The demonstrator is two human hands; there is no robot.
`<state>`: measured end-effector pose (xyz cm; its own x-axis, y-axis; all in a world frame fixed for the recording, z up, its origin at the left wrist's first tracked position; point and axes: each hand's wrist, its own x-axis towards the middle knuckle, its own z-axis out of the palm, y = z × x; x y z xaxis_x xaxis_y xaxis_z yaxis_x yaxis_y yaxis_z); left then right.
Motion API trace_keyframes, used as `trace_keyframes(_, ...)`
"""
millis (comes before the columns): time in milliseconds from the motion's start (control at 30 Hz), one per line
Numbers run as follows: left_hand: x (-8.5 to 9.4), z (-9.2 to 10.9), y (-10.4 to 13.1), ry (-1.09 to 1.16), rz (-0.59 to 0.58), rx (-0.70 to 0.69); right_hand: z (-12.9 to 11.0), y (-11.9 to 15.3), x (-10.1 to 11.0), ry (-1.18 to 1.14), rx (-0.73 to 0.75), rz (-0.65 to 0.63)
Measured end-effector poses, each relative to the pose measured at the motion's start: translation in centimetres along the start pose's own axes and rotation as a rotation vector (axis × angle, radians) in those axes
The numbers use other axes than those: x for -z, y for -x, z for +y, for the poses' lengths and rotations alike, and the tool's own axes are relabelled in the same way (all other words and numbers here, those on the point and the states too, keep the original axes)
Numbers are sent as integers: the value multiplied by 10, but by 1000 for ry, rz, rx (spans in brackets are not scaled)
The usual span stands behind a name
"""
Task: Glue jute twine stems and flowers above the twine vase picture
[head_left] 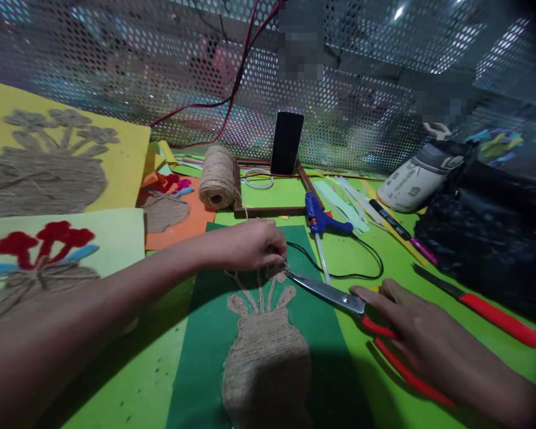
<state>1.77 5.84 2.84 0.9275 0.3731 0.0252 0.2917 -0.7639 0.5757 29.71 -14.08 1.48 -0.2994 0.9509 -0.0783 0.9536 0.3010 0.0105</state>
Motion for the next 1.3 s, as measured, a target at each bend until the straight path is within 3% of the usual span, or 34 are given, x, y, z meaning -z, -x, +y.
trace_keyframes(467, 2, 0, 0, 23, 41, -14, 2, -1, -8, 137, 20, 74)
trace_keyframes(733, 0, -1, 0, -42, 14, -36, 0, -1, -9, 262, 40, 134)
trace_keyframes(1133, 1, -2, 1, -110, -21, -69, -2, -6, -5, 273, 127, 199)
trace_keyframes(1300, 20, 7, 7, -120, 25, -41, -1, -7, -5, 290, 131, 199)
